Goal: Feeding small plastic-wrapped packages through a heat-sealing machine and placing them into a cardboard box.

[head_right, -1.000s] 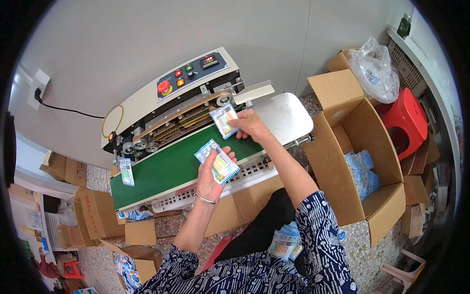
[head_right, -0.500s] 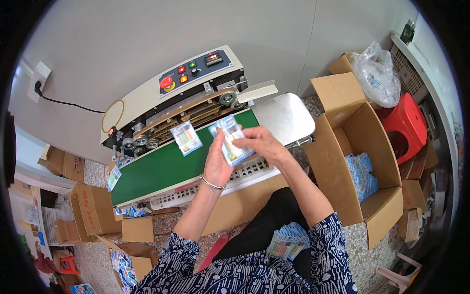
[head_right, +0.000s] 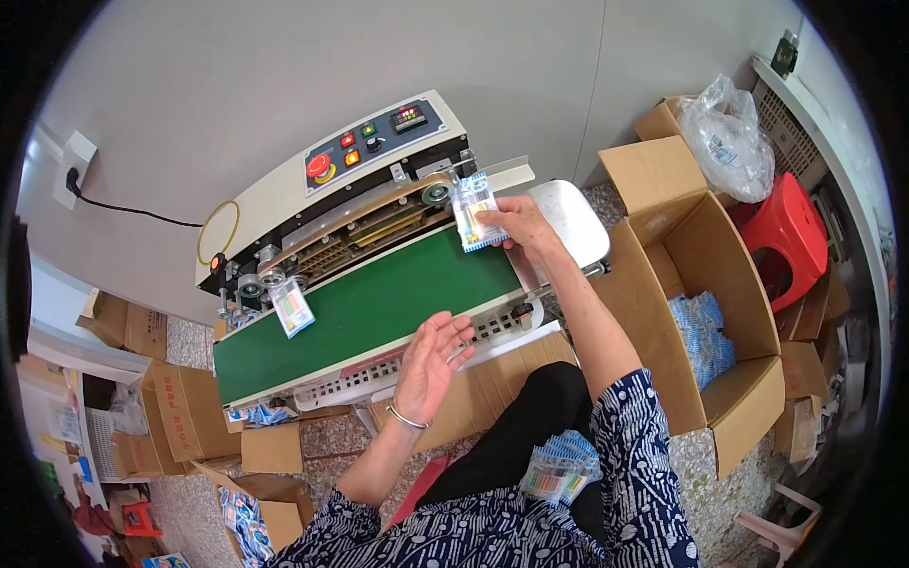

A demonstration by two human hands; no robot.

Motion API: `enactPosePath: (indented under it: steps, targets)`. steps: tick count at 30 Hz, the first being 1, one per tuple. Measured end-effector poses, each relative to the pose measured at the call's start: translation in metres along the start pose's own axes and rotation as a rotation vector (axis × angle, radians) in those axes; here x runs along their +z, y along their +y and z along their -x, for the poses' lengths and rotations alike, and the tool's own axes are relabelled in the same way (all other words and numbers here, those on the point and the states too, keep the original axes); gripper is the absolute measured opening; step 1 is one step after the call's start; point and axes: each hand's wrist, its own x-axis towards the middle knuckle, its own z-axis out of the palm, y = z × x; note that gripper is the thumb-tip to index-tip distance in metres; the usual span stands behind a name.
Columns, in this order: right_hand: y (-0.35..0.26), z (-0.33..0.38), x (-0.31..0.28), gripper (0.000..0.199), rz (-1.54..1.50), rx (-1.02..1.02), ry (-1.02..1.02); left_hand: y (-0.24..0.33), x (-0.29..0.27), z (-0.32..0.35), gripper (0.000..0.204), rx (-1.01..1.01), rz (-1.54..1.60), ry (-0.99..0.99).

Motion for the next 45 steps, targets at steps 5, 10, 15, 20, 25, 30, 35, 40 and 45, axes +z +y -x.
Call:
enactPosePath:
  steps: [5,10,15,20,25,30,35,40,45]
  targets:
    - [-0.001,-0.003,0.015,0.019,0.093,-0.009,-0.044,-0.011,-0.01,0.019,0.038,-0.043,-0.013,0.007]
    - [0.011,-0.01,0.038,0.024,0.204,-0.097,-0.068,-0.022,0.003,0.024,0.038,-0.115,-0.041,0.006]
    - [0.028,0.009,0.043,0.033,0.52,-0.085,-0.139,-0.052,0.005,0.014,0.035,-0.168,-0.162,0.008]
    - [0.023,0.07,-0.04,0.037,0.59,-0.156,-0.083,-0.109,-0.003,0.011,0.027,-0.202,-0.504,-0.158]
    - [0.025,0.237,-0.123,0.033,0.385,-0.066,0.085,-0.163,0.044,0.079,0.044,0.177,-1.211,-0.472]
    - [0.059,0.348,-0.146,0.033,0.299,0.007,0.246,-0.169,0.067,0.101,0.054,0.28,-1.41,-0.578]
    - [0.1,0.401,-0.139,0.031,0.113,0.136,0.342,-0.184,0.061,0.109,0.052,0.287,-1.49,-0.612]
    - [0.108,0.429,-0.132,0.031,0.045,0.156,0.388,-0.187,0.068,0.13,0.039,0.413,-1.434,-0.638]
    - [0.11,0.435,-0.127,0.03,0.023,0.161,0.39,-0.185,0.075,0.146,0.025,0.295,-1.169,-0.646]
